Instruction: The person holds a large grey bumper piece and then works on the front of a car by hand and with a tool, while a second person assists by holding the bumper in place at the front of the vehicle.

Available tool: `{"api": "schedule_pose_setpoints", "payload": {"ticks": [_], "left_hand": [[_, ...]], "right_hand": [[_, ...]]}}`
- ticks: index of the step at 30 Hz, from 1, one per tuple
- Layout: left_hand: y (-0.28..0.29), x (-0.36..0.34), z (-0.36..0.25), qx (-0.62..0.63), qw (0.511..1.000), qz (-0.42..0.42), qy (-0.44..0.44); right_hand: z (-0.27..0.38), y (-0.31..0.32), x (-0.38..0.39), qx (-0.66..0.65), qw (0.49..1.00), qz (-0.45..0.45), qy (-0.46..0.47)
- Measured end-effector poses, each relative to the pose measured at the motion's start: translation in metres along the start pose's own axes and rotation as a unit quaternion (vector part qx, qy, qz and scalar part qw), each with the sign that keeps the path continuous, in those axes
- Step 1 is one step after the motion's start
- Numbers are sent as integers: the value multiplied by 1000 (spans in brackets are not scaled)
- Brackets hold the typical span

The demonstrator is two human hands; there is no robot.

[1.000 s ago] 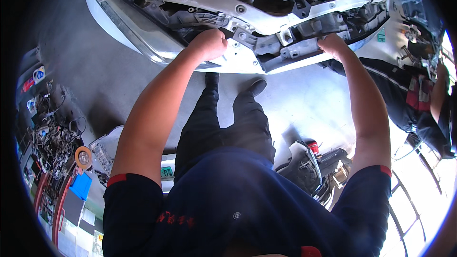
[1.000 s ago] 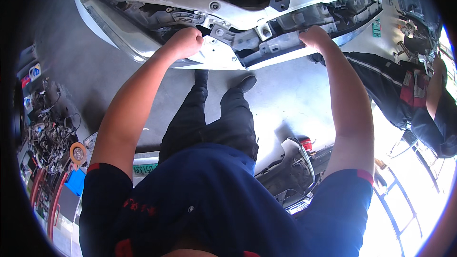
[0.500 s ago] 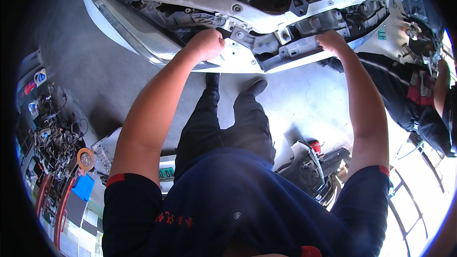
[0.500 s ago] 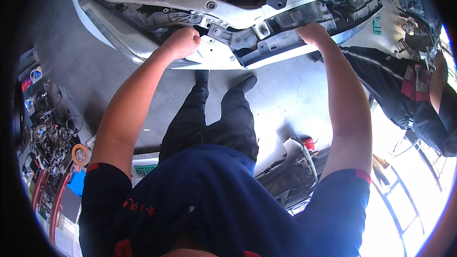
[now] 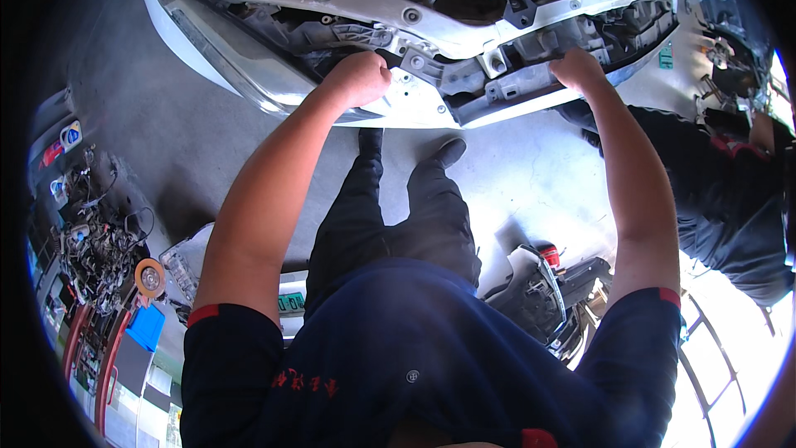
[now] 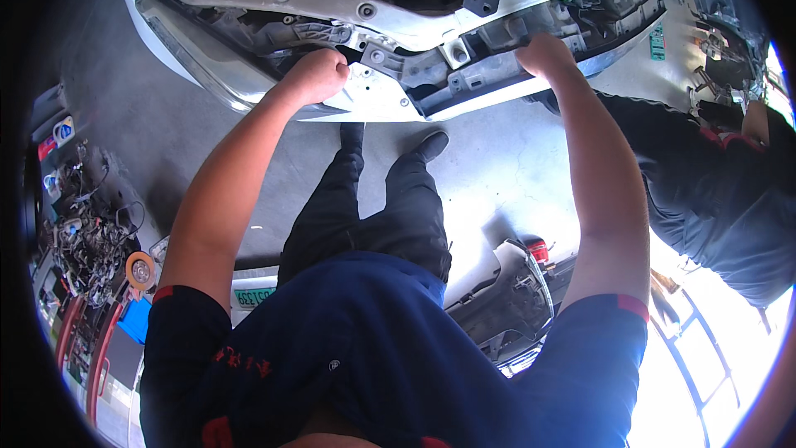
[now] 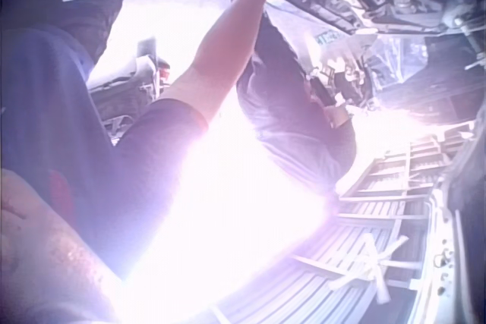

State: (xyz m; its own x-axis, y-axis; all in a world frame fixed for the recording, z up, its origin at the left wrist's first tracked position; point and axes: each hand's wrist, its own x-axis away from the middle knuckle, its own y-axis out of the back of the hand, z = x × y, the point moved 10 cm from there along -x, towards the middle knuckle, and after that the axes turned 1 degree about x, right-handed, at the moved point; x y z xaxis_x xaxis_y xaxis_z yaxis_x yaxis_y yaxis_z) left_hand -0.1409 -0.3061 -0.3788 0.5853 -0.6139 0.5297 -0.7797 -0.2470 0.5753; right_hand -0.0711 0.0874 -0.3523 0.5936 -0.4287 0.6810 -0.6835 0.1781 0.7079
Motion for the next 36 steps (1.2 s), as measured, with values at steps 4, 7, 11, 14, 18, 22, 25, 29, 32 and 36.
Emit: {"api": "schedule_pose_setpoints", "payload": {"ticks": [4,7,11,14,18,22,25,29,32,36], "left_hand": [[2,4,6,3,1000,-2,3],[0,-3,-5,5,1000,0,-19],[2,2,5,9,1000,-16,-11],[2,1,3,10,1000,-18,-12],[1,0,3,-3,1000,-8,-8],[-1,-5,-5,-2,1000,-4,-15],[-1,-3,0,-3,1000,5,-3],[-1,0,7,4,1000,14,19],[-2,-1,6,6,1000,14,22],[-1,-1,4,4,1000,10,14]], "right_hand": [[-6,-29,12,-316,938,93,-105],[-24,-26,2,-212,974,73,-25],[35,19,28,96,992,-29,74],[36,27,33,88,994,-24,58],[14,21,30,-6,999,-41,16],[-33,-30,13,-173,983,18,-66],[-16,-11,17,-144,989,-38,-24],[14,12,31,0,998,-63,28],[8,10,32,-28,998,-58,16],[-2,1,29,-96,994,-48,33]]}}
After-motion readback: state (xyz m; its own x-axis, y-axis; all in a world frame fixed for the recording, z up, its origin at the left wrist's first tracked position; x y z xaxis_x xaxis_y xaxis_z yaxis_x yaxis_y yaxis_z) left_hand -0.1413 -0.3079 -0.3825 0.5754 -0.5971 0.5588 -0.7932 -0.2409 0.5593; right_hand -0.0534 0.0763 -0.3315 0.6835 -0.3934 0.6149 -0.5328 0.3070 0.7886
